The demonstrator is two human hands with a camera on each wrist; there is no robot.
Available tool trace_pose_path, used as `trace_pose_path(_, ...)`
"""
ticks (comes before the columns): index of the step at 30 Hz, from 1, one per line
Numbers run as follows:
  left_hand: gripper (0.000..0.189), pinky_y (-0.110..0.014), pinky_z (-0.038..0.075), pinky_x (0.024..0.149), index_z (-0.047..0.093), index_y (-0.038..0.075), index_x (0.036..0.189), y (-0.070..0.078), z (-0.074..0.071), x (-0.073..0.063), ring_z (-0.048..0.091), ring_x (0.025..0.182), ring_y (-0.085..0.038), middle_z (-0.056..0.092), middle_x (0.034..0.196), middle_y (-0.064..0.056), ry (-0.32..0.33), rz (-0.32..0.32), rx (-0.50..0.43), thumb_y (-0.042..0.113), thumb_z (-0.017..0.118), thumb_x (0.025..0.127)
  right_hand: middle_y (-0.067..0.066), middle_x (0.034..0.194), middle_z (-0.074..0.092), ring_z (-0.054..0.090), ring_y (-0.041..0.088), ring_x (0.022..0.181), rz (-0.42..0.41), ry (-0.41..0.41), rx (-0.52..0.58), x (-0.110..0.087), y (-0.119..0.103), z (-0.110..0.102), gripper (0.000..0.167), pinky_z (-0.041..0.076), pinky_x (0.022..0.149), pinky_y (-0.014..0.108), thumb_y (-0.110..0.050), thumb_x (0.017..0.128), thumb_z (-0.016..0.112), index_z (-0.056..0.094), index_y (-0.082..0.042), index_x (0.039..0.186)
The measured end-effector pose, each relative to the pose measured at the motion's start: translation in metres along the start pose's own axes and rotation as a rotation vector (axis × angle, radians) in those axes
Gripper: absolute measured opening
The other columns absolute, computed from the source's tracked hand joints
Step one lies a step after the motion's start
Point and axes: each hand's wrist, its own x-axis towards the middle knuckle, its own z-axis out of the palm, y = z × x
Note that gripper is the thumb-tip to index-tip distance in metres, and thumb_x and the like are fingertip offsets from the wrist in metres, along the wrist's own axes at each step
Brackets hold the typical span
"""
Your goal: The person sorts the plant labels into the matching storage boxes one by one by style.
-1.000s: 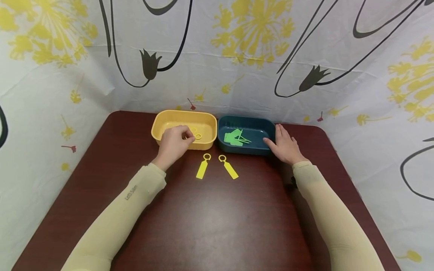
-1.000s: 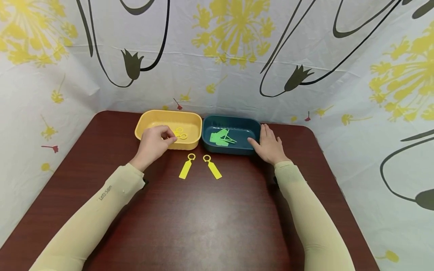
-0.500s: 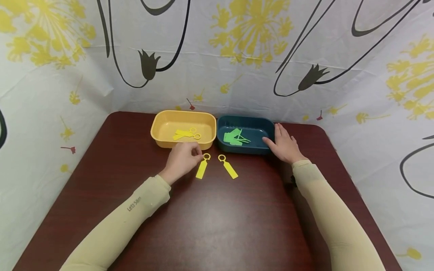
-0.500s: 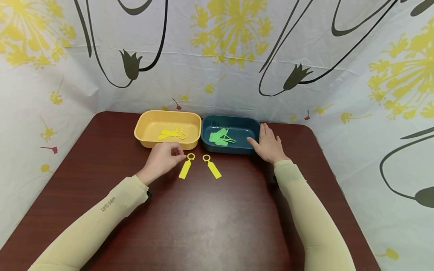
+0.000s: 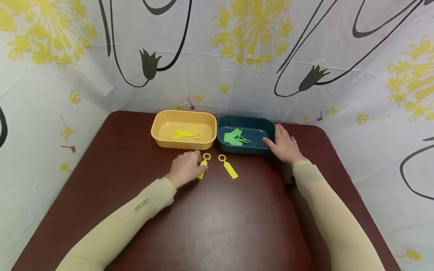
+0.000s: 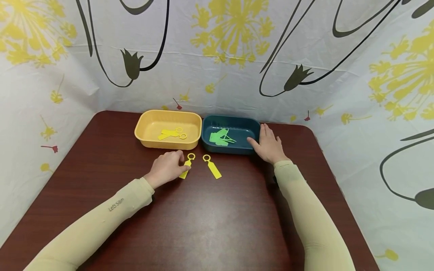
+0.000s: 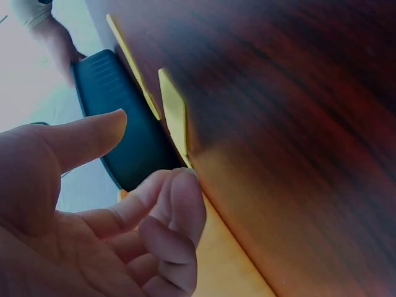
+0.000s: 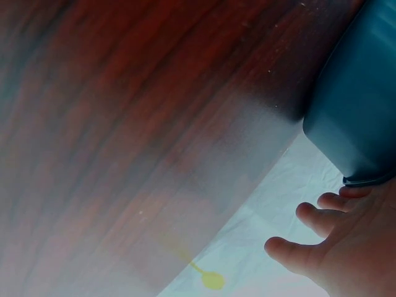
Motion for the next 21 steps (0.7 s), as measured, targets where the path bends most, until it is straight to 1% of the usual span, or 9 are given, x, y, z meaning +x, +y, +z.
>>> trace_pose_path(6,0.052,-0.038,0.045,0.061,0.061,0.007,0.104,0.003,0.007,0.002,0.056,0.071,-0.023,0.057,0.080,-0.005,-0.016,-0.038,0.095,0.050,0.080,0.083,0.017,0.167,-0.003,0.004,0.036,0.153,0.000,0.006,0.002,0.000,0.001,0.001,0.103,0.008,0.112,0.071,-0.078,0.095,0.028,-0.007,-0.006,0.160)
trace_pose_path(8,0.054,-0.038,0.045,0.063,0.061,0.006,0.105,0.003,0.009,0.002,0.056,0.072,-0.023,0.057,0.082,-0.005,-0.019,-0.048,0.105,0.051,0.080,0.082,0.017,0.167,-0.003,0.004,0.036,0.153,-0.001,0.009,0.004,0.000,0.001,0.001,0.103,0.008,0.112,0.071,-0.078,0.095,0.028,-0.007,-0.006,0.160)
trace_pose_path(11,0.056,-0.039,0.045,0.063,0.061,0.005,0.106,0.003,0.012,0.002,0.056,0.072,-0.024,0.056,0.083,-0.006,-0.009,-0.047,0.124,0.051,0.081,0.082,0.017,0.167,-0.003,0.004,0.036,0.153,-0.003,0.009,0.006,0.000,0.001,0.001,0.103,0.008,0.112,0.071,-0.078,0.095,0.028,-0.006,-0.006,0.160)
trace_pose_path(14,0.054,-0.041,0.046,0.061,0.061,0.004,0.106,0.003,0.014,0.002,0.056,0.071,-0.024,0.054,0.083,-0.007,0.009,-0.038,0.146,0.047,0.082,0.082,0.018,0.167,-0.003,0.004,0.037,0.153,-0.005,0.004,0.007,0.001,0.001,0.001,0.103,0.008,0.111,0.072,-0.077,0.095,0.028,-0.007,-0.006,0.160)
trace_pose_path(17,0.048,-0.042,0.048,0.059,0.062,0.003,0.104,0.003,0.015,0.001,0.057,0.069,-0.025,0.054,0.082,-0.007,0.031,-0.028,0.165,0.041,0.082,0.084,0.018,0.167,-0.003,0.004,0.037,0.153,-0.006,0.002,0.005,0.001,0.001,0.001,0.103,0.008,0.111,0.072,-0.077,0.095,0.028,-0.007,-0.005,0.160)
trace_pose_path(21,0.038,-0.043,0.049,0.058,0.063,0.004,0.102,0.002,0.015,0.001,0.057,0.069,-0.025,0.055,0.083,-0.006,0.023,-0.016,0.178,0.034,0.081,0.087,0.018,0.167,-0.003,0.004,0.037,0.153,-0.006,0.006,0.002,0.002,0.002,0.001,0.103,0.009,0.111,0.071,-0.077,0.095,0.028,-0.006,-0.005,0.160)
